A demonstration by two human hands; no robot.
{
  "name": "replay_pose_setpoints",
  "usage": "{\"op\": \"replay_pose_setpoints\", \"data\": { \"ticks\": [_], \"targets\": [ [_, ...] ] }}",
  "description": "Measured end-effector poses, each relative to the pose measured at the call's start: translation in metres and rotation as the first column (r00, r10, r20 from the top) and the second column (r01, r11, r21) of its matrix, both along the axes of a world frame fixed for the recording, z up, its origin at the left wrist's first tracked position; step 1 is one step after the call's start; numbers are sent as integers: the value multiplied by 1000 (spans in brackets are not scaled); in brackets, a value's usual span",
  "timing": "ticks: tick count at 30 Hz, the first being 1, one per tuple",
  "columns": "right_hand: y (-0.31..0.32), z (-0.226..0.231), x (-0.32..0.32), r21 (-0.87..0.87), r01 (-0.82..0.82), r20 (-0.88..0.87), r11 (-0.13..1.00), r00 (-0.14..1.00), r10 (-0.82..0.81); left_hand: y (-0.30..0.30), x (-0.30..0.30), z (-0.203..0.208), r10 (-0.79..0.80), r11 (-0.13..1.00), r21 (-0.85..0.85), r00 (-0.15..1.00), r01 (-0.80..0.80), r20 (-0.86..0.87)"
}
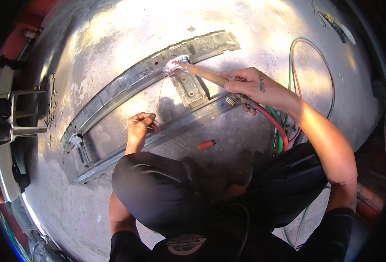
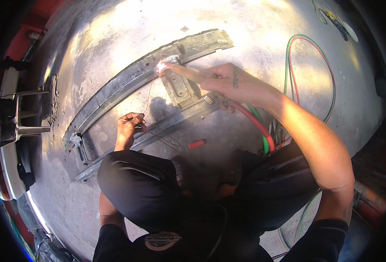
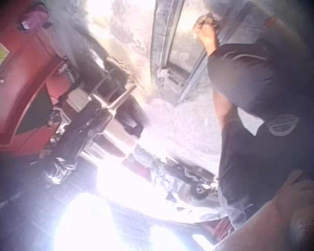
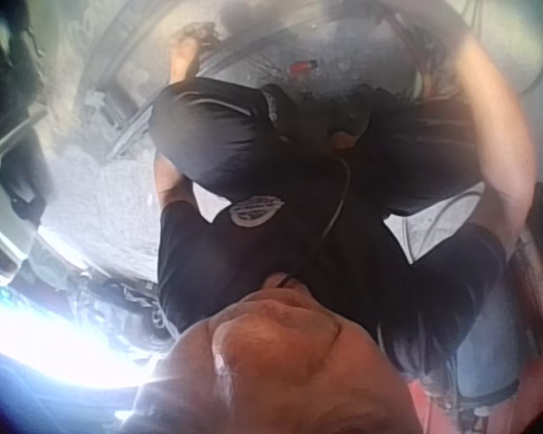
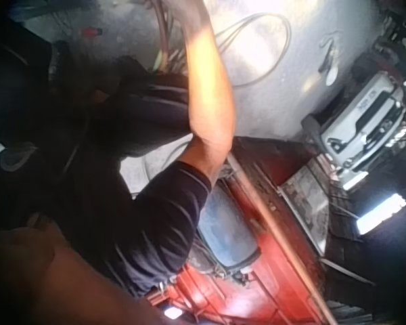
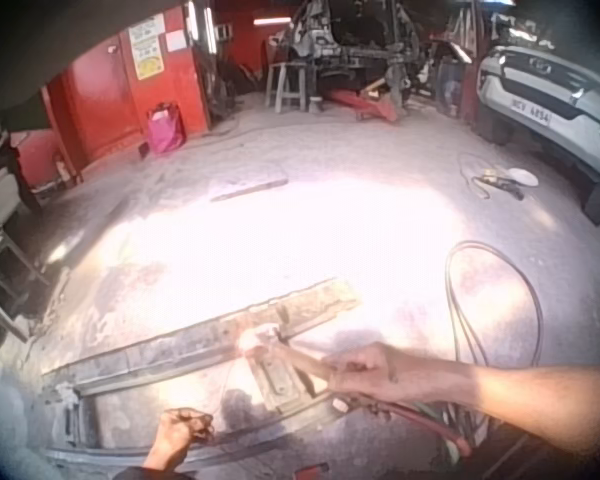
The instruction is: The person uses a welding torch to join a metal frame to a larger metal panel. They hold a thin wire in the left hand and feed it into the weld pool while guiding the torch with the right hand along the seam.
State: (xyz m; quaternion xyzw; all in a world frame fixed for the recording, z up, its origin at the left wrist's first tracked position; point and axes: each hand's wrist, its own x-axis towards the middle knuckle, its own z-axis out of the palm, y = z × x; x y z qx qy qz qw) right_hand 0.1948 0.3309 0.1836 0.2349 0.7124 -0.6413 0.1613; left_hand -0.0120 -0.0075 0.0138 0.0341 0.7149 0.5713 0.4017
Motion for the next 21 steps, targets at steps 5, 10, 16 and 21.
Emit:
{"op": "replay_pose_setpoints", "data": {
  "ticks": [5, 10, 16, 21],
  "targets": [
    [0, 1, 1, -10, 20, -15, 1000, 1000, -20, 1, 0, 0, -2, 1000, -3, 1000, 2, -3],
    [0, 4, 0, -18, -3, -1, 1000, 1000, 3, -1, 0, -1, -1, 1000, 0, 1000, 1, -2],
    [2, 0, 1, -9, 4, -18, 1000, 1000, -4, 1, 1, 1, -4, 1000, -4, 1000, 4, -10],
    [1, 0, 0, -6, 0, -2, 1000, 1000, 0, 1, 0, 0, -3, 1000, -11, 1000, 3, -18]
  ]
}}
